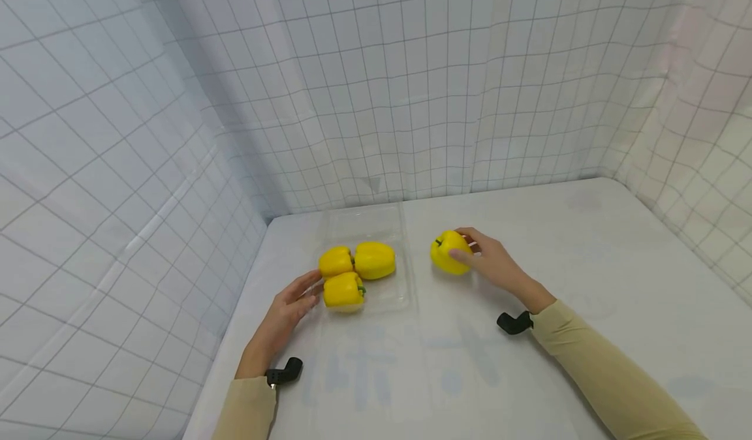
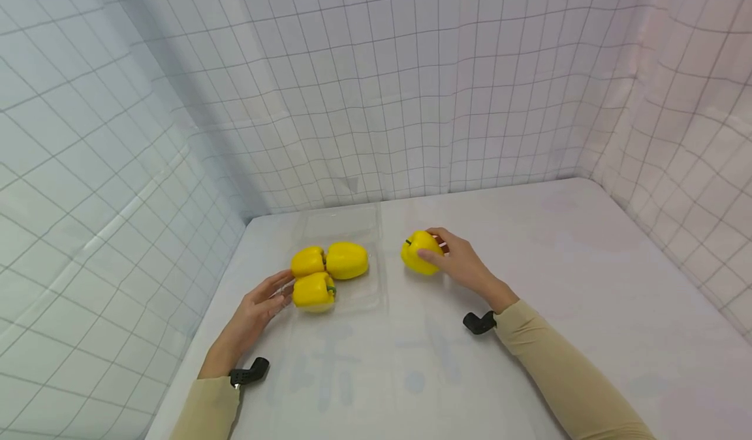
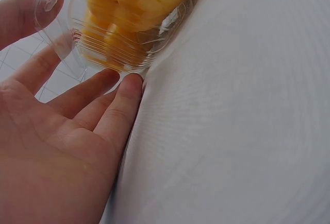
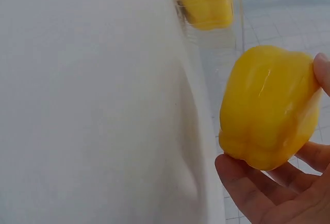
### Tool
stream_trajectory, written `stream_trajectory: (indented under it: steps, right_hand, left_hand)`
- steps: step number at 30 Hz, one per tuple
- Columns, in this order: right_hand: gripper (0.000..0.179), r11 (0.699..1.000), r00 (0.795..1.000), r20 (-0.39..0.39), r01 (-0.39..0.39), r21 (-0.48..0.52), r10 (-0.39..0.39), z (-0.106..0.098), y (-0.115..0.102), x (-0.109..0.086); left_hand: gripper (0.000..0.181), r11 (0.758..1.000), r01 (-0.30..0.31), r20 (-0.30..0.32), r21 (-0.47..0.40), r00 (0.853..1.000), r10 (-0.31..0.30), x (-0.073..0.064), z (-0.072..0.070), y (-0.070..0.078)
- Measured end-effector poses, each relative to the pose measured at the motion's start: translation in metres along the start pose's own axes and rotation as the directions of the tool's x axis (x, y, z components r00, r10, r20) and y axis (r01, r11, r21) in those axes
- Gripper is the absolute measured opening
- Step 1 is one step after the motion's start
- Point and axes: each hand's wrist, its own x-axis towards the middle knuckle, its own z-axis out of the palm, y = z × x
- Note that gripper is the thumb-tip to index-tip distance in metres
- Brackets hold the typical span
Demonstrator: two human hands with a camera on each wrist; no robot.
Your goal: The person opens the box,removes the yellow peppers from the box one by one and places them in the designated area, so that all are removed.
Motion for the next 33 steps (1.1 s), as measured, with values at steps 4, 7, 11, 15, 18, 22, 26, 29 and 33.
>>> stream_trajectory:
  steps: [4, 7, 11, 15, 18, 22, 26, 29, 33]
  right_hand:
    - [0.069, 1.0, 1.0, 0.009, -0.009, 0.027, 0.009, -0.001, 0.004, 0.001]
    - [0.069, 0.998, 0.999, 0.034, -0.005, 0.055, 0.004, -0.003, 0.007, 0.002]
    - [0.065, 0.995, 0.998, 0.064, 0.012, 0.099, -0.018, -0.005, 0.015, 0.005]
    - [0.06, 0.984, 0.991, 0.104, 0.067, 0.168, -0.085, -0.004, 0.023, 0.005]
    - [0.058, 0.969, 0.983, 0.129, 0.102, 0.224, -0.133, -0.003, 0.026, 0.005]
    - [0.057, 0.958, 0.976, 0.137, 0.13, 0.256, -0.169, -0.004, 0.028, 0.005]
    - [0.055, 0.956, 0.975, 0.141, 0.131, 0.262, -0.172, -0.008, 0.031, 0.005]
    - [0.053, 0.952, 0.978, 0.139, 0.114, 0.285, -0.158, -0.011, 0.035, 0.006]
    - [0.051, 0.944, 0.982, 0.132, 0.09, 0.319, -0.138, -0.015, 0.037, 0.005]
  left_hand:
    - [0.055, 1.0, -0.017, 0.015, 0.018, 1.0, 0.016, 0.0, 0.0, 0.0]
    - [0.056, 0.999, -0.039, 0.035, 0.023, 0.999, 0.038, -0.001, 0.0, 0.001]
    - [0.055, 0.999, -0.049, 0.049, 0.021, 0.998, 0.048, 0.0, -0.001, 0.002]
    - [0.055, 0.999, -0.046, 0.045, 0.022, 0.998, 0.045, 0.0, -0.001, 0.001]
    - [0.055, 0.999, -0.037, 0.036, 0.022, 0.999, 0.036, -0.001, -0.001, 0.0]
    - [0.053, 1.0, -0.023, 0.025, 0.011, 0.999, 0.023, -0.001, -0.002, 0.0]
    - [0.053, 1.0, -0.013, 0.021, 0.01, 1.0, 0.013, 0.0, -0.002, -0.001]
    - [0.053, 1.0, -0.018, 0.028, 0.016, 0.999, 0.017, 0.0, -0.003, -0.002]
    - [0.054, 1.0, -0.023, 0.03, 0.011, 0.999, 0.023, 0.0, -0.003, -0.002]
